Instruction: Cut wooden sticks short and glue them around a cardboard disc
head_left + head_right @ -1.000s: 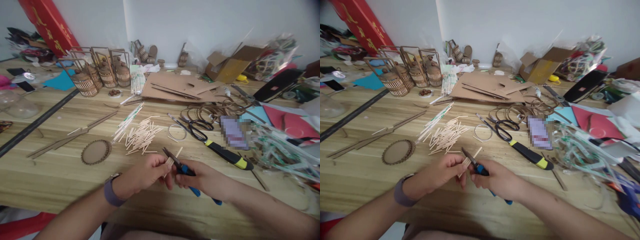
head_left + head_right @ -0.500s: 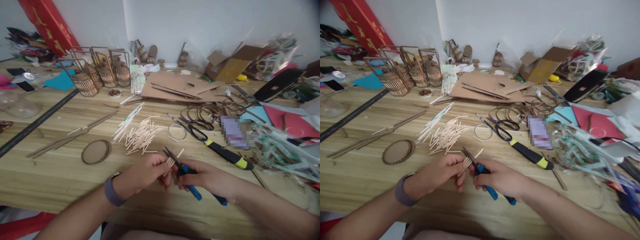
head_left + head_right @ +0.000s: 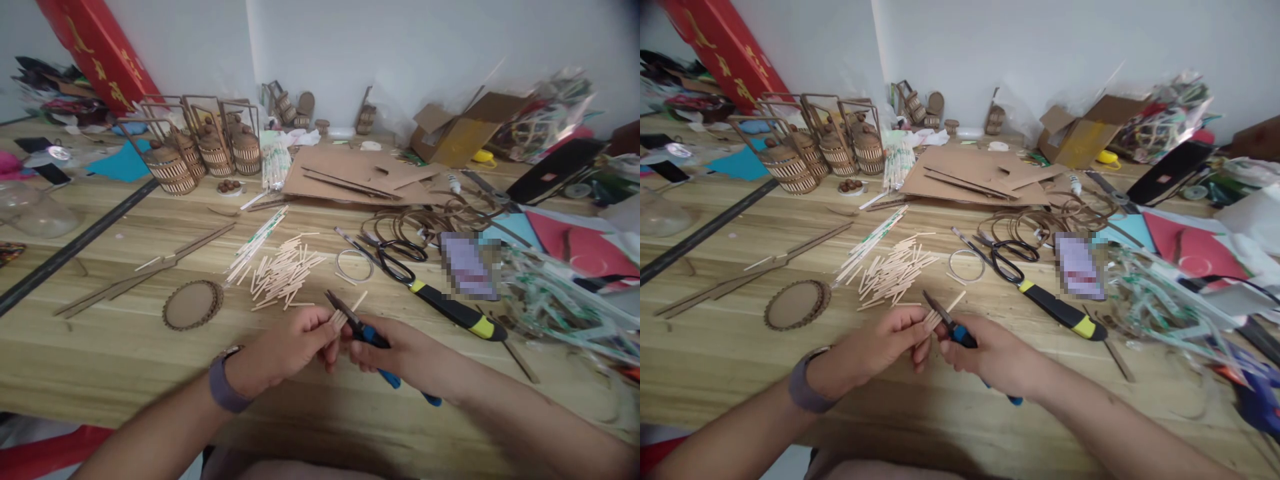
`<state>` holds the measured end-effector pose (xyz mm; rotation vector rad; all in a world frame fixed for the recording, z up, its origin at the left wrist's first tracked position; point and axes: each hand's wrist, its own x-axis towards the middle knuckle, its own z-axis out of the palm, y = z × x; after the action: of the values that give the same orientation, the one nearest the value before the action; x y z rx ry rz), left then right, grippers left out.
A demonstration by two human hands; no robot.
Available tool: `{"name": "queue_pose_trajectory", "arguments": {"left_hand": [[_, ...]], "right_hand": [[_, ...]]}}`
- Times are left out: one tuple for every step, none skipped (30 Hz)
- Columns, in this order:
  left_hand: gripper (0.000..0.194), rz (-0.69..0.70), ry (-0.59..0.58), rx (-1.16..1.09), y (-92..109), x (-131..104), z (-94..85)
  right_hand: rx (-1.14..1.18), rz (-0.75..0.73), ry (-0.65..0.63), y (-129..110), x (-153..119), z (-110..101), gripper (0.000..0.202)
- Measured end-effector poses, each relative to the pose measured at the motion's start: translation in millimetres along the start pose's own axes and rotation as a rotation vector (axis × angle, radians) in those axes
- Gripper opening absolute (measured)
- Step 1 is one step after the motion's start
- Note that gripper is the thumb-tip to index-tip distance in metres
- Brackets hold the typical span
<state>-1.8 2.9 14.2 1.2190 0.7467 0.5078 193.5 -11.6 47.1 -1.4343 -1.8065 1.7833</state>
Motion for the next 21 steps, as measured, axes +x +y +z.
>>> {"name": "queue_pose_trajectory", "arguments": {"left_hand": [[0.050, 0.014, 0.028, 0.023, 2, 0, -1.9], [0.047, 0.029, 0.064, 0.040, 4, -1, -4.1], [0.044, 0.044, 0.107, 0.058, 6, -1, -6.4], [0.041, 0.057, 0.149, 0.088, 8, -2, -8.7], [0.039, 0.066, 0.183, 0.143, 9, -2, -10.6], [0.037, 0.067, 0.206, 0.226, 10, -3, -11.9], [0.035, 0.065, 0.218, 0.335, 10, -3, -12.6], [0.034, 0.064, 0.225, 0.463, 9, -4, -12.5], [0.032, 0.067, 0.229, 0.595, 8, -4, -11.8], [0.030, 0.076, 0.237, 0.720, 7, -4, -10.4], [0.028, 0.092, 0.247, 0.827, 5, -4, -8.7], [0.027, 0.111, 0.257, 0.912, 4, -4, -6.7], [0.025, 0.131, 0.264, 0.977, 2, -4, -4.6], [0.025, 0.147, 0.268, 1.025, 1, -4, -2.6], [0.025, 0.159, 0.272, 1.064, 0, -4, -0.6], [0.026, 0.168, 0.275, 1.102, -1, -4, 1.3], [0.026, 0.170, 0.279, 1.144, -1, -4, 3.1], [0.027, 0.165, 0.284, 1.190, -1, -4, 4.8], [0.027, 0.153, 0.285, 1.236, -2, -4, 6.4], [0.027, 0.137, 0.284, 1.280, -1, -5, 7.8], [0.028, 0.119, 0.278, 1.320, -1, -5, 9.1]], "right_hand": [[-0.021, -0.024, 0.005, -2, -2, -4, 0.027], [-0.044, -0.030, 0.018, -3, -4, -8, 0.031], [-0.070, -0.017, 0.048, -3, -6, -12, 0.035], [-0.103, 0.000, 0.101, -1, -7, -16, 0.038], [-0.147, 0.007, 0.187, 1, -8, -19, 0.040], [-0.210, -0.007, 0.307, 5, -8, -21, 0.039], [-0.293, -0.057, 0.452, 9, -6, -21, 0.037], [-0.392, -0.144, 0.594, 13, -4, -21, 0.033], [-0.496, -0.258, 0.704, 17, -1, -19, 0.029], [-0.591, -0.370, 0.762, 21, 3, -16, 0.026], [-0.676, -0.458, 0.772, 24, 7, -13, 0.023], [-0.753, -0.513, 0.747, 27, 11, -10, 0.020], [-0.827, -0.531, 0.717, 29, 15, -6, 0.017], [-0.895, -0.520, 0.698, 31, 18, -3, 0.015], [-0.955, -0.501, 0.697, 32, 21, 0, 0.014], [-1.004, -0.482, 0.706, 33, 23, 2, 0.012], [-1.040, -0.470, 0.722, 34, 24, 4, 0.011], [-1.064, -0.460, 0.740, 35, 25, 6, 0.010], [-1.077, -0.453, 0.755, 36, 26, 7, 0.009], [-1.085, -0.448, 0.769, 37, 26, 8, 0.009], [-1.093, -0.445, 0.784, 37, 26, 10, 0.010]]}}
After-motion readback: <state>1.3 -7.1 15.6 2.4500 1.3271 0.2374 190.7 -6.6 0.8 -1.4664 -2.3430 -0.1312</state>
